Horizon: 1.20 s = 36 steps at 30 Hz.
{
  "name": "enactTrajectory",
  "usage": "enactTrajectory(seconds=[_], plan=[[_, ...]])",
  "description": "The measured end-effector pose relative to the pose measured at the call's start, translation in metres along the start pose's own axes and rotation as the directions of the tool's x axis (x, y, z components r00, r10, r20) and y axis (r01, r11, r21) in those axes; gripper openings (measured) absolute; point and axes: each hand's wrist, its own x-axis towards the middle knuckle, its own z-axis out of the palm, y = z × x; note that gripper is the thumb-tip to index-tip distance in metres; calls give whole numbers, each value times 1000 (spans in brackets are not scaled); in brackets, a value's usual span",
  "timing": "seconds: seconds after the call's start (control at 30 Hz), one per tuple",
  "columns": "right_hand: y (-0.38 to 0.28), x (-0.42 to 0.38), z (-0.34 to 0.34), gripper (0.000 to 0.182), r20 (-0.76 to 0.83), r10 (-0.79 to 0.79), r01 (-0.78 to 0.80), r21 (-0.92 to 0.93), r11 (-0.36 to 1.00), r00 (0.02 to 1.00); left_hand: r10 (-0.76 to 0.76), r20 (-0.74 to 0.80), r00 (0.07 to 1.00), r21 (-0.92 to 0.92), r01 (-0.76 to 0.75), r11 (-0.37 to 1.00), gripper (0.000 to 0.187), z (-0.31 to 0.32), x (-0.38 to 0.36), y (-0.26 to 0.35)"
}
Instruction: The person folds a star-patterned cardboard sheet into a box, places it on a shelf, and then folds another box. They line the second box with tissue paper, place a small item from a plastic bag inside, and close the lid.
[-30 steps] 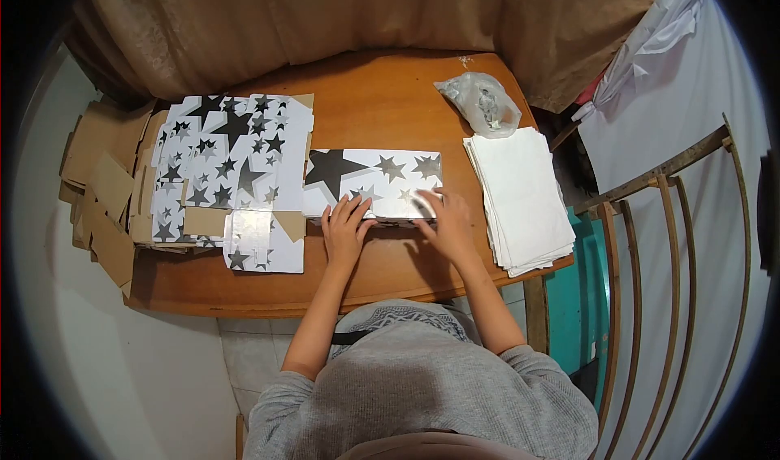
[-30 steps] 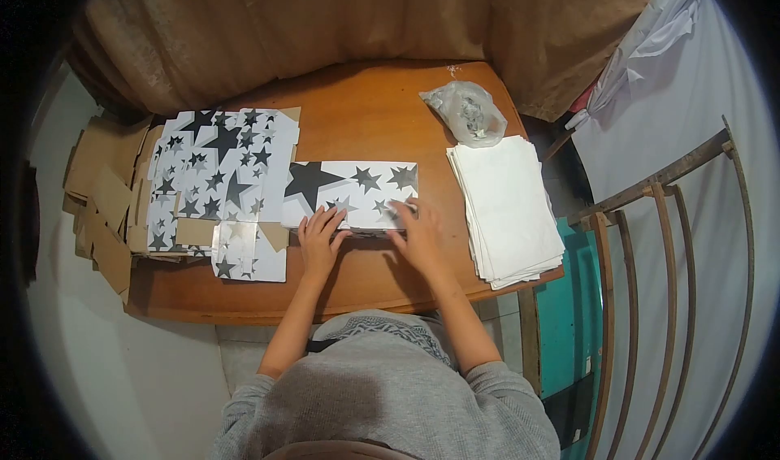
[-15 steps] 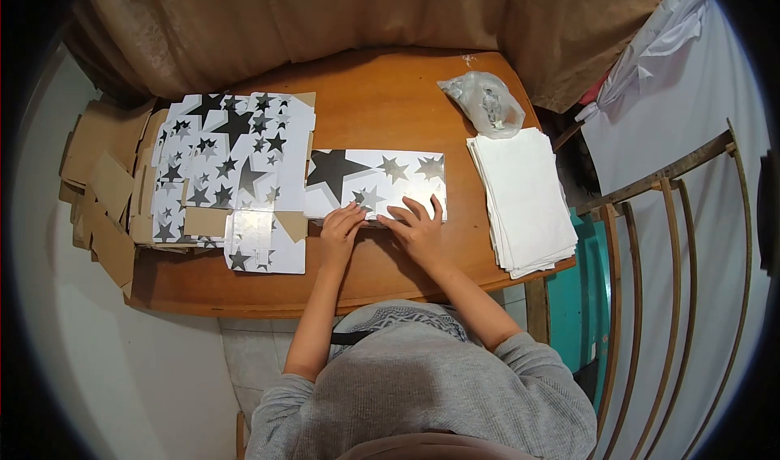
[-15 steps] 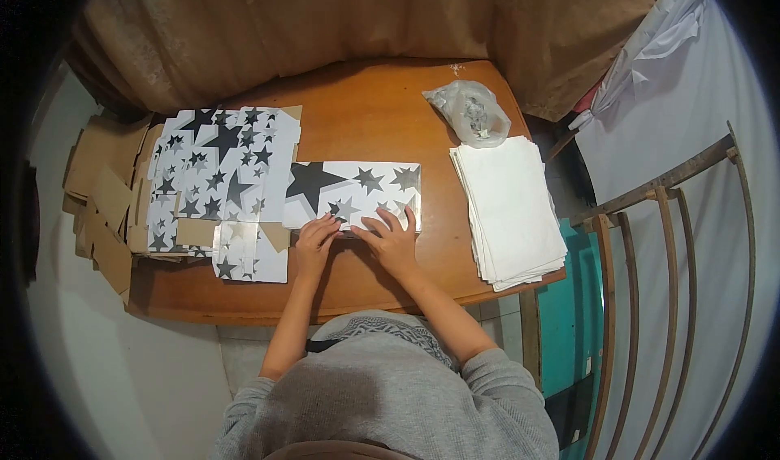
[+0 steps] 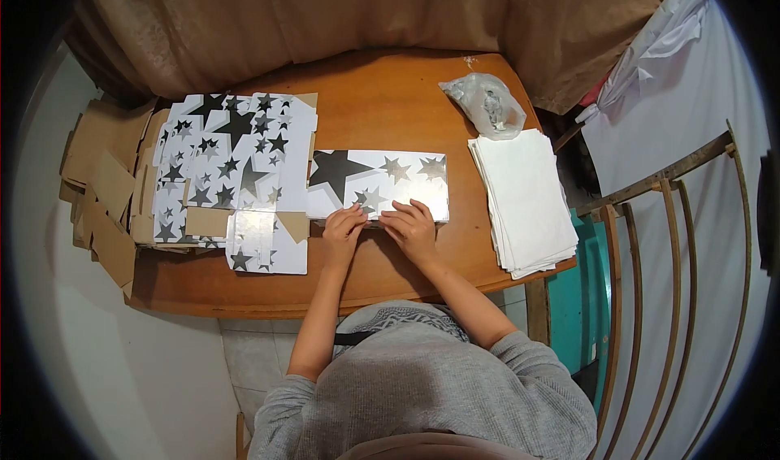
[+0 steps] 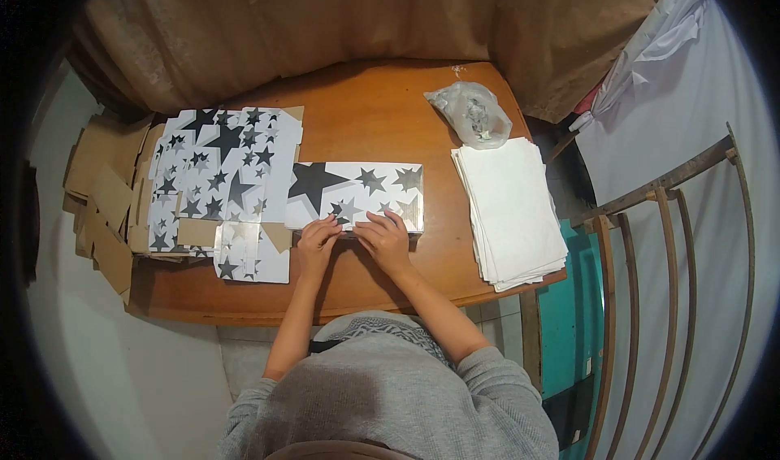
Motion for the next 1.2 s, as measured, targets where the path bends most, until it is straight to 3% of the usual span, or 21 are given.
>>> enactTrajectory(seconds=[0.23,0.33,0.4,0.43,0.5,0.53,0.6,0.77,0.87,0.97,1.0,1.07,1.1,1.13,1.17,1.2], plan=[[-1,-3,-4,14,-14,12,-11,83,996,1000,-33,13,999,-41,34,999,7,0,1,-1],[2,2,-17,11,85,19,-37,218,975,996,-39,28,999,-56,41,998,7,-1,3,-4],[5,11,-24,14,80,418,-412,408,815,905,-34,32,999,-62,36,997,7,-2,3,-4],[10,21,-28,26,205,506,-535,495,685,838,-47,46,998,-71,51,996,7,-3,4,-3],[21,42,-33,42,208,432,-479,345,807,878,-58,64,996,-84,64,994,8,-3,4,-1],[32,49,-32,42,205,434,-480,343,807,877,-62,69,996,-84,68,994,8,-2,4,-1],[52,64,-26,51,228,187,-171,-89,981,955,-65,72,995,-79,70,994,9,-4,5,-2],[84,74,-14,52,288,233,-162,-251,954,929,-49,82,995,-54,53,997,8,-4,3,-4],[78,74,-20,53,315,301,-205,-303,930,900,-96,139,986,-63,106,992,10,-8,3,-4],[58,65,-32,53,298,437,-265,-476,839,848,-48,121,991,-25,51,998,19,-8,0,-6],[52,59,-38,54,279,512,-328,-507,797,813,-46,121,992,-26,49,998,19,-7,-2,-1],[45,43,-50,58,269,637,-441,-531,724,722,-177,-217,960,133,209,969,31,-5,-5,13],[39,41,-59,58,266,639,-441,-535,721,721,-177,-215,960,128,208,970,31,-3,-7,14],[30,41,-70,59,371,738,-538,-512,669,564,-401,-209,892,-105,387,916,36,0,-11,13],[22,41,-80,60,469,795,-625,-501,598,385,-601,-149,786,-327,534,780,41,4,-15,12],[12,38,-86,60,464,799,-626,-505,594,383,-717,48,696,-450,656,606,43,8,-22,1]])
